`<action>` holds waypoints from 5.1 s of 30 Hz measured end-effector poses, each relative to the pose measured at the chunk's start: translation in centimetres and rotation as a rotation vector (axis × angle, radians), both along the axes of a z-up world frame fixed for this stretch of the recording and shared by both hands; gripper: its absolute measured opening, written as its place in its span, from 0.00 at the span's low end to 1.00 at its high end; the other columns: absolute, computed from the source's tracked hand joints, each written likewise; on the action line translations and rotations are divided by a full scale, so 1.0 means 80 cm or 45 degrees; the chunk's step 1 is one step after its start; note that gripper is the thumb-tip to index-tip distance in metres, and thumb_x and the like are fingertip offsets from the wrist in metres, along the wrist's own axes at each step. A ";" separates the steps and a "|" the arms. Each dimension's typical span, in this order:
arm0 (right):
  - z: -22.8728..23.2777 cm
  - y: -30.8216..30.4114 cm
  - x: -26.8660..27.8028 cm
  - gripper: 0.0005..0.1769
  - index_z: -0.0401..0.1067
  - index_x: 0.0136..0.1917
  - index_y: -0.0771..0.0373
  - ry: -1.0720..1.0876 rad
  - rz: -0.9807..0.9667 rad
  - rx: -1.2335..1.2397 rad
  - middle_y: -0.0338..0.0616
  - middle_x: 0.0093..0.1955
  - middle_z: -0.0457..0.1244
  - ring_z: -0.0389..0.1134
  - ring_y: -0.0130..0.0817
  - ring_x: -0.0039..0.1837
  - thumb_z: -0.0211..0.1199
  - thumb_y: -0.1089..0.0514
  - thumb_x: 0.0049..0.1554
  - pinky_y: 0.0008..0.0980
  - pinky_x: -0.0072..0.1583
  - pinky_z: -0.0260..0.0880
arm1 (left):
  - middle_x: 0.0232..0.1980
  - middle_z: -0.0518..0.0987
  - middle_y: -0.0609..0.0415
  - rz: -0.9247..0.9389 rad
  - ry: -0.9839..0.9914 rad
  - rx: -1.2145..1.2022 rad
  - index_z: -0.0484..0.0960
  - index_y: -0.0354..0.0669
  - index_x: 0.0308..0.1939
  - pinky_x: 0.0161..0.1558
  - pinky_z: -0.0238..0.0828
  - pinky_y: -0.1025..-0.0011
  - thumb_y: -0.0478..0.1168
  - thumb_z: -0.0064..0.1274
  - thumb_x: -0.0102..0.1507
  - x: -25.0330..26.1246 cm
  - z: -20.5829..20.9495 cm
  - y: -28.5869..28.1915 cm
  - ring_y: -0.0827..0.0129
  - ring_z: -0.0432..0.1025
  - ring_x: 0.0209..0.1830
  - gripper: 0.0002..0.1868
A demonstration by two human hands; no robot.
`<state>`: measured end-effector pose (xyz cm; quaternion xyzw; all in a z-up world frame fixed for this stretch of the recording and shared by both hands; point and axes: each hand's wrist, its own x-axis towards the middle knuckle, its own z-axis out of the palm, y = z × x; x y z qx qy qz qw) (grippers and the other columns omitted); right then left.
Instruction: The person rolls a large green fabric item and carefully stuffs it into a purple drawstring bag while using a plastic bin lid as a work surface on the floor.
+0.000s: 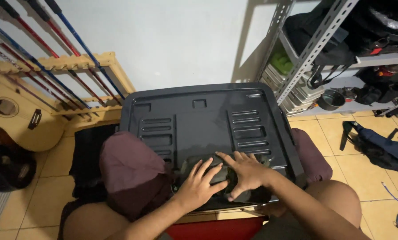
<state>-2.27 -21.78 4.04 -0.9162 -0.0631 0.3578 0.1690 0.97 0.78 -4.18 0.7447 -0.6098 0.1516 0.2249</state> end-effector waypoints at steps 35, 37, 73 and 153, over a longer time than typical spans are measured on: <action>-0.065 0.008 0.023 0.68 0.45 0.84 0.38 -0.360 -0.052 -0.492 0.45 0.72 0.56 0.62 0.48 0.74 0.73 0.19 0.40 0.56 0.72 0.58 | 0.55 0.76 0.39 1.171 0.753 0.808 0.70 0.45 0.60 0.49 0.77 0.45 0.57 0.69 0.52 0.062 -0.096 0.183 0.38 0.77 0.52 0.40; -0.067 0.004 0.020 0.67 0.45 0.83 0.36 -0.351 -0.076 -0.492 0.44 0.73 0.56 0.62 0.47 0.75 0.73 0.19 0.41 0.55 0.72 0.58 | 0.57 0.76 0.35 1.162 0.885 0.779 0.67 0.42 0.61 0.51 0.77 0.45 0.50 0.70 0.53 0.061 -0.099 0.193 0.36 0.77 0.52 0.38; -0.058 0.186 0.039 0.70 0.24 0.86 0.29 -0.756 0.074 -0.573 0.55 0.58 0.58 0.64 0.54 0.55 0.72 0.29 0.49 0.53 0.56 0.65 | 0.82 0.53 0.58 0.906 1.127 0.323 0.54 0.45 0.79 0.56 0.69 0.55 0.30 0.45 0.62 0.063 0.058 0.173 0.49 0.70 0.64 0.40; -0.118 0.068 0.023 0.40 0.70 0.64 0.59 -1.369 -0.424 0.874 0.52 0.69 0.63 0.61 0.47 0.75 0.80 0.43 0.43 0.43 0.70 0.62 | 0.35 0.81 0.48 0.884 0.601 -0.459 0.74 0.46 0.44 0.36 0.68 0.59 0.41 0.44 0.69 0.000 -0.075 0.061 0.51 0.76 0.34 0.05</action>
